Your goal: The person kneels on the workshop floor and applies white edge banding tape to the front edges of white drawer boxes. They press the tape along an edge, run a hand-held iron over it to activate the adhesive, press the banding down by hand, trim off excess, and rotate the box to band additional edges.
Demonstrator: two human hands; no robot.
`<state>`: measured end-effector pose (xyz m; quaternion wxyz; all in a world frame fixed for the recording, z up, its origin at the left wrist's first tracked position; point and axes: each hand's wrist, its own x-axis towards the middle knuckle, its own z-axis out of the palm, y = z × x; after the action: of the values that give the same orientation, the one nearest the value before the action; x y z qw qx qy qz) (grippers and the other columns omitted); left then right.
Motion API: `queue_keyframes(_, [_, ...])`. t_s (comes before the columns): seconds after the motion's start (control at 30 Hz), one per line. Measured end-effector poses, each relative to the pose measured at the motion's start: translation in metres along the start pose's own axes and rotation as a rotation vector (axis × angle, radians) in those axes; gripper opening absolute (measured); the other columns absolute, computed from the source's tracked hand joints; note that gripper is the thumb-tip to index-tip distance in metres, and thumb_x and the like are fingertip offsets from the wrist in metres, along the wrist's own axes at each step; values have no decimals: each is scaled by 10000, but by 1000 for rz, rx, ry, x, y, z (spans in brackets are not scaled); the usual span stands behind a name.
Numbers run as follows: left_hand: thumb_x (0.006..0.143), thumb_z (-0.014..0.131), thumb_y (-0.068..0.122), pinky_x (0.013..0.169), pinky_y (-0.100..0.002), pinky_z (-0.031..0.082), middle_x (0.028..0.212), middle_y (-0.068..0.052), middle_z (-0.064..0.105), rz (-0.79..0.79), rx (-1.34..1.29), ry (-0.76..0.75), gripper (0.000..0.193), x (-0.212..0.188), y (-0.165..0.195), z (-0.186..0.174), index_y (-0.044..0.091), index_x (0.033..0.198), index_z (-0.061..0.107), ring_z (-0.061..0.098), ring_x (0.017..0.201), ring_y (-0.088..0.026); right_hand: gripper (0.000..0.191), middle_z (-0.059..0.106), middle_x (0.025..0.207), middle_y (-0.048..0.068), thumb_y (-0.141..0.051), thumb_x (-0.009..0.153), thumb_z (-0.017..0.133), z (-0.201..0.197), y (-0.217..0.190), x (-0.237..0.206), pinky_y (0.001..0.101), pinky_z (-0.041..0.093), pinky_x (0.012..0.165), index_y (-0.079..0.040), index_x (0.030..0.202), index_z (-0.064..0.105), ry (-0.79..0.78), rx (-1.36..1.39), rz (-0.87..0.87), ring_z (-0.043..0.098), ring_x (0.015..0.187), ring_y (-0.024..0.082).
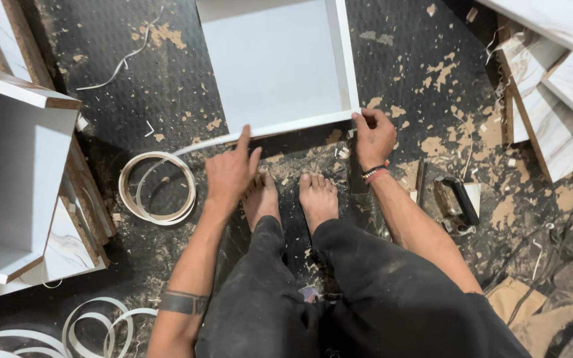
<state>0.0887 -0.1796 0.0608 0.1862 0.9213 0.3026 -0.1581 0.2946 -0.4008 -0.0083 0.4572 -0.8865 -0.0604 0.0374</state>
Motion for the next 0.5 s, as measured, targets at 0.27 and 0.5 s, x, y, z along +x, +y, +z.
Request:
queue_keyframes(0.27, [860,663,134,976,-416,508,1187,-98,666,675,-7,671,344,45,72,31,101,1202,655,624,1139,-260,203,779,849,91,-200,896,789,2,2,-3,304,538,692,-38,1013,762,6,0,-4,728,749,162])
queue_keyframes(0.5, [835,641,85,841,-383,537,1125,-15,685,686,-141,422,266,72,63,53,128,1091,703,638,1025,-232,199,784,871,91,-211,912,766,2,0,-5,308,548,719,-54,1032,782,10,13,-27,746,780,166])
